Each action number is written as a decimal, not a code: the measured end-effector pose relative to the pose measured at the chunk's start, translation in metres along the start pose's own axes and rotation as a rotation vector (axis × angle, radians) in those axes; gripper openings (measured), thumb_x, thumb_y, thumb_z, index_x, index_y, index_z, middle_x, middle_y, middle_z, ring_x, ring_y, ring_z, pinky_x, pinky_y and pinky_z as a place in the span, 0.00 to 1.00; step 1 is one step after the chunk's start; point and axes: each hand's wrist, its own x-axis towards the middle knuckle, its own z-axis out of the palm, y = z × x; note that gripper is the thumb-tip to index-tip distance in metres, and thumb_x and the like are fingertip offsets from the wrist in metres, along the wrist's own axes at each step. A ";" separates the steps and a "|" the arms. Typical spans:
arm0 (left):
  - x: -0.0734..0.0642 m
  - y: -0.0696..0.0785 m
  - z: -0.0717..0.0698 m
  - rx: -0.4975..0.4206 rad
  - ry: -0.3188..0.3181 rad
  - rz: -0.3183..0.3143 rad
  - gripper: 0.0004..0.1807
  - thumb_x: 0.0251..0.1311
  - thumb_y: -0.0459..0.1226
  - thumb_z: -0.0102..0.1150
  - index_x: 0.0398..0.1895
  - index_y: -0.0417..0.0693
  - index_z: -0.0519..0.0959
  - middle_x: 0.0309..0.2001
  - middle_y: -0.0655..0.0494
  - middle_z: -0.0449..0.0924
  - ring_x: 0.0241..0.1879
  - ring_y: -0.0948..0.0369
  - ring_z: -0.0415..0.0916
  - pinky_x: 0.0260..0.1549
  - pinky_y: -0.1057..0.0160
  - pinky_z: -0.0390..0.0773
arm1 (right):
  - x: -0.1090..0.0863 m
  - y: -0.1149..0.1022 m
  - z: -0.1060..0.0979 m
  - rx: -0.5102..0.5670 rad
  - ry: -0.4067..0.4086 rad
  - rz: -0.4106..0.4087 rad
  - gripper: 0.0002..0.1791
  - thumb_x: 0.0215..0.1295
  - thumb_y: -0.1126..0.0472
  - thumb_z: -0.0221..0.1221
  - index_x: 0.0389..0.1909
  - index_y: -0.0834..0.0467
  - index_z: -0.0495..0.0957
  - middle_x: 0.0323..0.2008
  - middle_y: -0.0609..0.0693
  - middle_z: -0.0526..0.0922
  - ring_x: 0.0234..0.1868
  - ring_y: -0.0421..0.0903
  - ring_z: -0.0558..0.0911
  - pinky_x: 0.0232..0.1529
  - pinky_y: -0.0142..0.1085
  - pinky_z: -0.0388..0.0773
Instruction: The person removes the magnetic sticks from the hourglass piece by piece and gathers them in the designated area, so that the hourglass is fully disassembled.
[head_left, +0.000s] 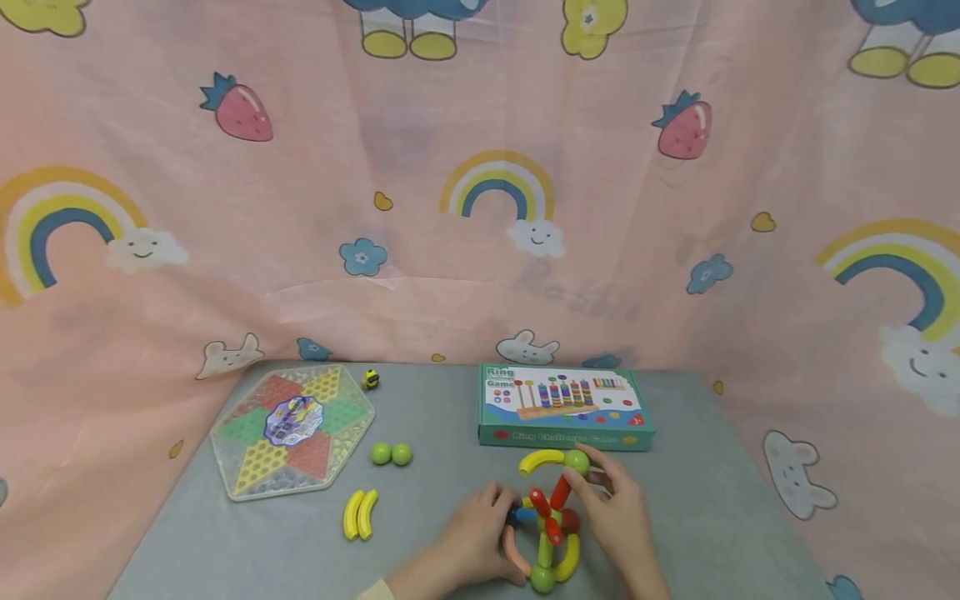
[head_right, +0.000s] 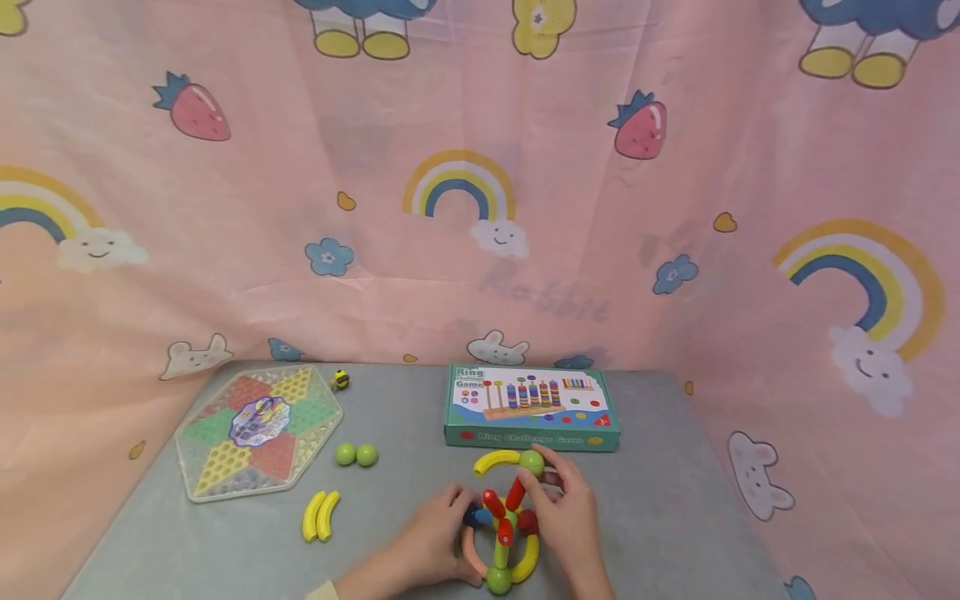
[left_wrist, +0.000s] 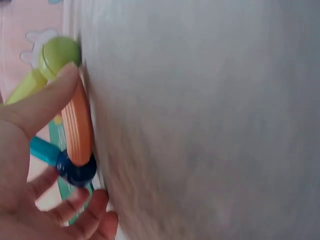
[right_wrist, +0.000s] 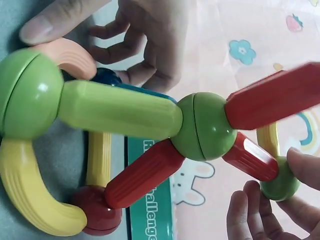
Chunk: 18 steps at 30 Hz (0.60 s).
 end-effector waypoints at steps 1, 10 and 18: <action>-0.001 0.004 0.001 0.011 0.013 -0.019 0.47 0.30 0.63 0.82 0.55 0.58 0.73 0.45 0.65 0.69 0.40 0.67 0.68 0.39 0.65 0.75 | 0.001 0.000 0.000 0.002 -0.002 -0.007 0.29 0.66 0.43 0.65 0.64 0.52 0.77 0.60 0.55 0.78 0.53 0.52 0.82 0.42 0.26 0.80; -0.002 0.021 0.014 -0.076 0.039 -0.196 0.49 0.28 0.66 0.81 0.49 0.50 0.69 0.35 0.59 0.64 0.31 0.62 0.66 0.29 0.65 0.70 | 0.010 0.002 0.003 0.020 -0.016 -0.082 0.27 0.67 0.46 0.65 0.64 0.53 0.77 0.59 0.55 0.79 0.50 0.51 0.83 0.45 0.28 0.81; 0.016 0.015 -0.049 -0.514 0.163 -0.165 0.15 0.65 0.38 0.64 0.54 0.46 0.80 0.41 0.55 0.84 0.40 0.57 0.80 0.38 0.61 0.81 | 0.010 -0.003 0.005 0.036 -0.040 -0.089 0.27 0.68 0.51 0.65 0.65 0.55 0.77 0.59 0.56 0.79 0.49 0.51 0.82 0.47 0.31 0.83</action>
